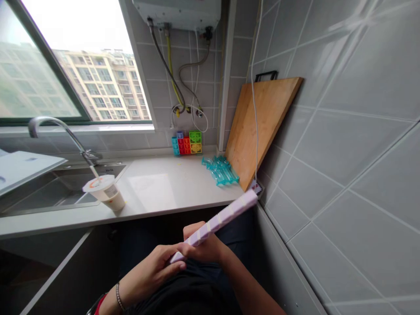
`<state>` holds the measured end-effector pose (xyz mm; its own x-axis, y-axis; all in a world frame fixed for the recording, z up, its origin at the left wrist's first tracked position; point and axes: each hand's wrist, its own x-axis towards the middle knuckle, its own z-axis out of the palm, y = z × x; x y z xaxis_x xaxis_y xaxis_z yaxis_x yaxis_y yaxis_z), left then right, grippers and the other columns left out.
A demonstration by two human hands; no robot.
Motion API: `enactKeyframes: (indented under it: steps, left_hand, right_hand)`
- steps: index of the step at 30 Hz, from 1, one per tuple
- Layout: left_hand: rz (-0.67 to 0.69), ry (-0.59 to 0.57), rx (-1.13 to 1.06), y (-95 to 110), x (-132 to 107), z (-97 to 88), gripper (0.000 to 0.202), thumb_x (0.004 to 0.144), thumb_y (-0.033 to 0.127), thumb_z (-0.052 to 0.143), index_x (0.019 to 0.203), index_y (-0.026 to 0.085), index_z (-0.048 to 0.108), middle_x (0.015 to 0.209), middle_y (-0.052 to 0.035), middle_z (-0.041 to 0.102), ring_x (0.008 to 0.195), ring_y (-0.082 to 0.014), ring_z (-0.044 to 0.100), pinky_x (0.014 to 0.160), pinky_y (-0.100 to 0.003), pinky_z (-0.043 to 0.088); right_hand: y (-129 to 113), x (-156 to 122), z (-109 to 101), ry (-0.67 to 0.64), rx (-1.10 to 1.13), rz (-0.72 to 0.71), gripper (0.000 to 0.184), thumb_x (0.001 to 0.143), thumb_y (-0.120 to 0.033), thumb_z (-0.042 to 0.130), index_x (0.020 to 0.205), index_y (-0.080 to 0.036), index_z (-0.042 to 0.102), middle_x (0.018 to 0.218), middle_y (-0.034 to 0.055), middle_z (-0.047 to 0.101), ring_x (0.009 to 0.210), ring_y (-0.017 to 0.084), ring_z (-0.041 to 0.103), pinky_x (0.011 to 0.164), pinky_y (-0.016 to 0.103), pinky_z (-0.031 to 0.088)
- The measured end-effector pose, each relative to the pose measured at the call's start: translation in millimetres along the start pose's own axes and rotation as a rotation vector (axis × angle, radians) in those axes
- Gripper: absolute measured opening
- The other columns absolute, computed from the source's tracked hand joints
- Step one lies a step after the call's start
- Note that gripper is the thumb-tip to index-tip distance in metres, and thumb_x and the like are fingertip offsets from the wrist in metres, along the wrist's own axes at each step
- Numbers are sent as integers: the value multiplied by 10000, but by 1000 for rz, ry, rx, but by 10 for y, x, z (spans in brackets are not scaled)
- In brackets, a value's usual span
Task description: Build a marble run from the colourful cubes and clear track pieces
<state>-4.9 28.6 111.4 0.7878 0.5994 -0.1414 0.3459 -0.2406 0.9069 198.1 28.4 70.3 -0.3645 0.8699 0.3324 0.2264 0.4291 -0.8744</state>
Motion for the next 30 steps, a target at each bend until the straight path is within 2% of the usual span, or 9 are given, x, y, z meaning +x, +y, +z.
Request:
enactKeyframes:
  steps: [2, 5, 8, 11, 13, 17, 21, 27, 30]
  left_hand:
    - [47, -117, -64, 29, -10, -26, 425, 979, 563, 564, 863, 154, 586, 744, 41, 417, 677, -116, 307, 612, -240, 281]
    - [36, -197, -189, -1, -4, -32, 512, 931, 652, 590, 800, 161, 534, 715, 38, 413, 645, -106, 324, 572, -233, 269]
    - [-33, -313, -361, -98, 24, -21, 618, 836, 764, 625, 845, 146, 610, 676, 17, 499, 594, -114, 423, 545, -228, 321]
    - [-91, -435, -487, -202, 58, -26, 745, 753, 855, 617, 883, 124, 684, 610, 14, 524, 515, -113, 425, 513, -238, 352]
    - [-116, -347, -468, -245, 78, -31, 694, 753, 810, 671, 863, 125, 676, 612, 22, 524, 517, -102, 408, 510, -230, 339]
    - [-22, 2, -281, -263, 101, 2, 485, 832, 596, 755, 908, 130, 643, 712, 33, 517, 640, -105, 405, 572, -217, 317]
    - [-11, 29, -262, -245, 107, 84, 501, 924, 630, 615, 981, 133, 631, 636, 51, 478, 549, -99, 404, 499, -216, 304]
    - [2, 84, -264, -191, 107, 149, 512, 904, 650, 630, 920, 139, 623, 589, 61, 452, 504, -79, 376, 457, -197, 294]
    - [-42, 57, -332, -213, 125, 158, 531, 916, 677, 589, 929, 147, 612, 552, 62, 463, 451, -83, 406, 418, -192, 302]
  right_hand:
    - [45, -24, -27, -134, 129, 19, 544, 872, -612, 588, 556, -214, 393, 549, -38, 397, 527, 100, 332, 499, 264, 248]
    - [95, -44, -7, -219, 302, 40, 613, 871, -696, 564, 541, -222, 358, 543, -36, 378, 530, 102, 304, 514, 280, 234]
    - [103, -48, 56, -273, 463, 26, 643, 873, -714, 557, 519, -222, 343, 525, -47, 325, 509, 93, 260, 517, 289, 211]
    - [92, -48, 117, -309, 536, 44, 647, 873, -703, 570, 511, -217, 343, 515, -55, 290, 498, 83, 229, 509, 288, 183]
    - [100, -50, 148, -197, 514, 85, 635, 879, -681, 588, 523, -211, 351, 521, -57, 292, 504, 81, 228, 503, 282, 164]
    - [159, -51, 185, 118, 440, 143, 615, 885, -659, 618, 553, -202, 374, 541, -57, 306, 526, 82, 248, 505, 271, 154]
    - [159, -43, 190, 85, 469, 136, 599, 850, -664, 667, 570, -193, 425, 540, -58, 338, 514, 75, 266, 493, 261, 170]
    - [127, -61, 167, 65, 469, 179, 583, 865, -639, 664, 582, -197, 410, 546, -66, 310, 521, 72, 247, 496, 263, 177]
    - [137, -85, 135, 49, 412, 171, 557, 879, -641, 639, 611, -204, 419, 561, -63, 324, 531, 82, 268, 500, 262, 200]
